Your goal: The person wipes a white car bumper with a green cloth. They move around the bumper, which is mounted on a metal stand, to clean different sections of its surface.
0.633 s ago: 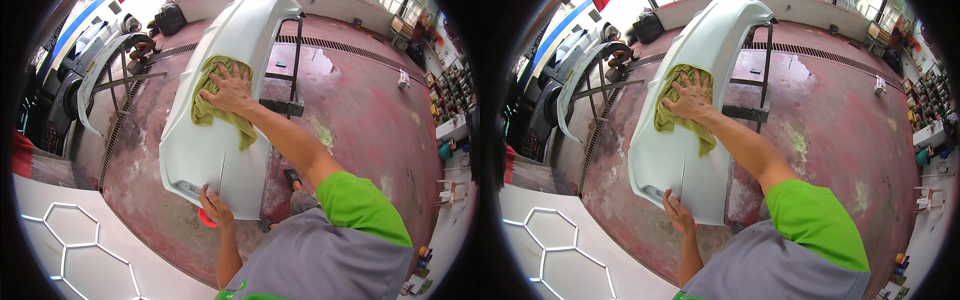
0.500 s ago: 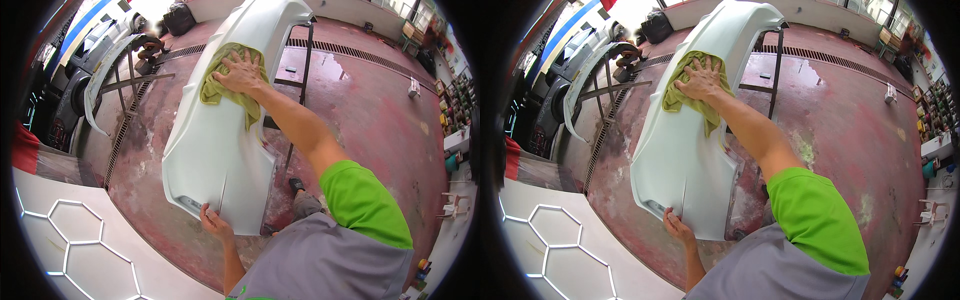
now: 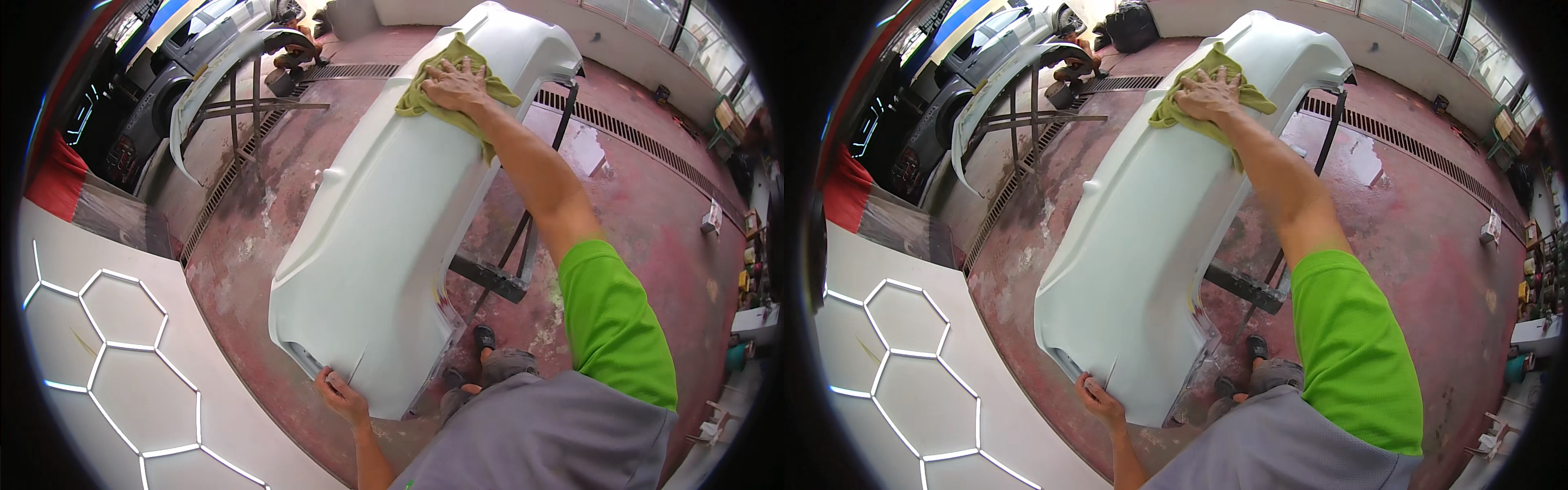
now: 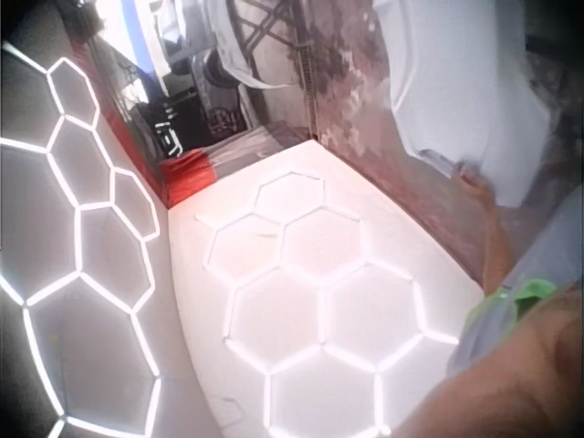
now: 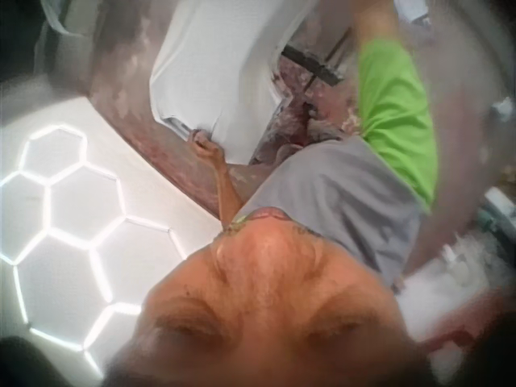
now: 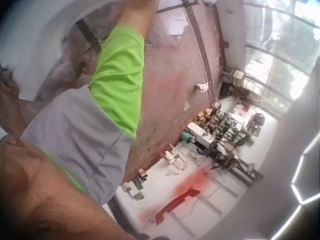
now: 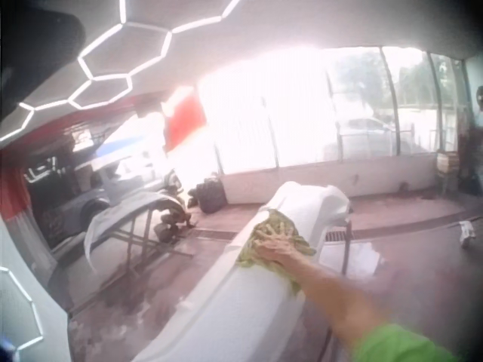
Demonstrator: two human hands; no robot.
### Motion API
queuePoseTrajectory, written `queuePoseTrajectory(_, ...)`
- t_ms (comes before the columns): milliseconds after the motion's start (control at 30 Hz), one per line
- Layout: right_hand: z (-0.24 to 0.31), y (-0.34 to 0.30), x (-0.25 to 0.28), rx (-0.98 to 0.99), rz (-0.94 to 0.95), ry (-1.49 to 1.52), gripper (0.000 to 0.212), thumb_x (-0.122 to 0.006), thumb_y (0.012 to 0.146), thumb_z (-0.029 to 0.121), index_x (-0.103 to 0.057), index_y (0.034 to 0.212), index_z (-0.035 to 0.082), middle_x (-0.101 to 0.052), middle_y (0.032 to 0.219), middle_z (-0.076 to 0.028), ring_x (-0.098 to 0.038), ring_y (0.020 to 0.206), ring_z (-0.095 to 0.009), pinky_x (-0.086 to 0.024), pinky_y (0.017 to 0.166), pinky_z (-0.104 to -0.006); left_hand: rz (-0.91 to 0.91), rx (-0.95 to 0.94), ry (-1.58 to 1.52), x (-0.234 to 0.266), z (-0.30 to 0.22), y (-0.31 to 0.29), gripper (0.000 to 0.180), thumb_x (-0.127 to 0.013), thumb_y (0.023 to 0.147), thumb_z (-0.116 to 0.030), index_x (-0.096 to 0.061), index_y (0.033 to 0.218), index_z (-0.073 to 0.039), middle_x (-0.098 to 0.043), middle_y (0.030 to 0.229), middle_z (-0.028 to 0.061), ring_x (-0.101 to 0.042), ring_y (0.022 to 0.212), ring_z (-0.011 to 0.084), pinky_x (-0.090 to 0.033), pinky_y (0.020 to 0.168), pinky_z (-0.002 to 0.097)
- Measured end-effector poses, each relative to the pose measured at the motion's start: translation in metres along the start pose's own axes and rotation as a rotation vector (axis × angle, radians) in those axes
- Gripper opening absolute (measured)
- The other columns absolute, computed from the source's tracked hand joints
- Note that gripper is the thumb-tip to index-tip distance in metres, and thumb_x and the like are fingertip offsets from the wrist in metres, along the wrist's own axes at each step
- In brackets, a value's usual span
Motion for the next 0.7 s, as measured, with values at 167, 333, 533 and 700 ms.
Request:
queuePoseTrajectory(167, 0.139, -0.131, -0.043, 0.345, 0.061, 0.149, 0.072, -0.037, 0.094, 0.054, -0.046, 0.156, 0.019, -0.026, 0.168, -0.018, -0.007, 0.155, -0.051, -0.001, 0.123, -0.0678, -0.002, 0.053, 0.017, 0.008, -0.003, -0.004, 0.037, -0.045, 0.110, -0.026, -0.057, 0.123, 0.006, -0.061, 0.118, 0.0199, -0.059, 0.105, 0.0314, -0.047, 0.093, 0.0400)
queuePoseTrajectory(333, 0.232, -0.269, -0.065, 0.644, 0.166, 0.083, 0.076, -0.041, 0.094, 0.059, -0.046, 0.154, 0.013, -0.032, 0.164, -0.020, -0.012, 0.153, -0.055, -0.011, 0.122, -0.0692, -0.012, 0.047, 0.015, -0.001, -0.006, 0.001, 0.038, -0.047, 0.110, -0.026, -0.059, 0.124, 0.007, -0.062, 0.118, 0.0212, -0.061, 0.102, 0.0323, -0.049, 0.090, 0.0396)
queuePoseTrajectory(533, 0.258, -0.292, -0.084, 0.864, 0.256, 0.093, 0.071, -0.041, 0.096, 0.051, -0.045, 0.155, 0.012, -0.035, 0.164, -0.017, -0.015, 0.154, -0.049, -0.010, 0.123, -0.0668, -0.085, 0.100, -0.015, -0.002, -0.026, -0.001, 0.036, -0.050, 0.109, -0.024, -0.061, 0.122, 0.007, -0.064, 0.116, 0.0189, -0.063, 0.101, 0.0300, -0.052, 0.088, 0.0396)
queuePoseTrajectory(700, 0.190, -0.180, -0.060, 0.663, 0.264, 0.095, 0.069, -0.037, 0.097, 0.050, -0.047, 0.154, 0.013, -0.038, 0.162, -0.016, -0.016, 0.156, -0.043, -0.010, 0.124, -0.0644, -0.237, -0.040, 0.047, -0.020, -0.061, -0.008, 0.033, -0.050, 0.108, -0.023, -0.061, 0.123, 0.005, -0.062, 0.118, 0.0156, -0.060, 0.099, 0.0275, -0.050, 0.088, 0.0389)
Point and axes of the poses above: each hand's wrist, its own y-axis towards the middle knuckle, its own x-axis out of the back of the hand, z = x × y, the point moved 2 cm from there along y, towards the middle knuckle
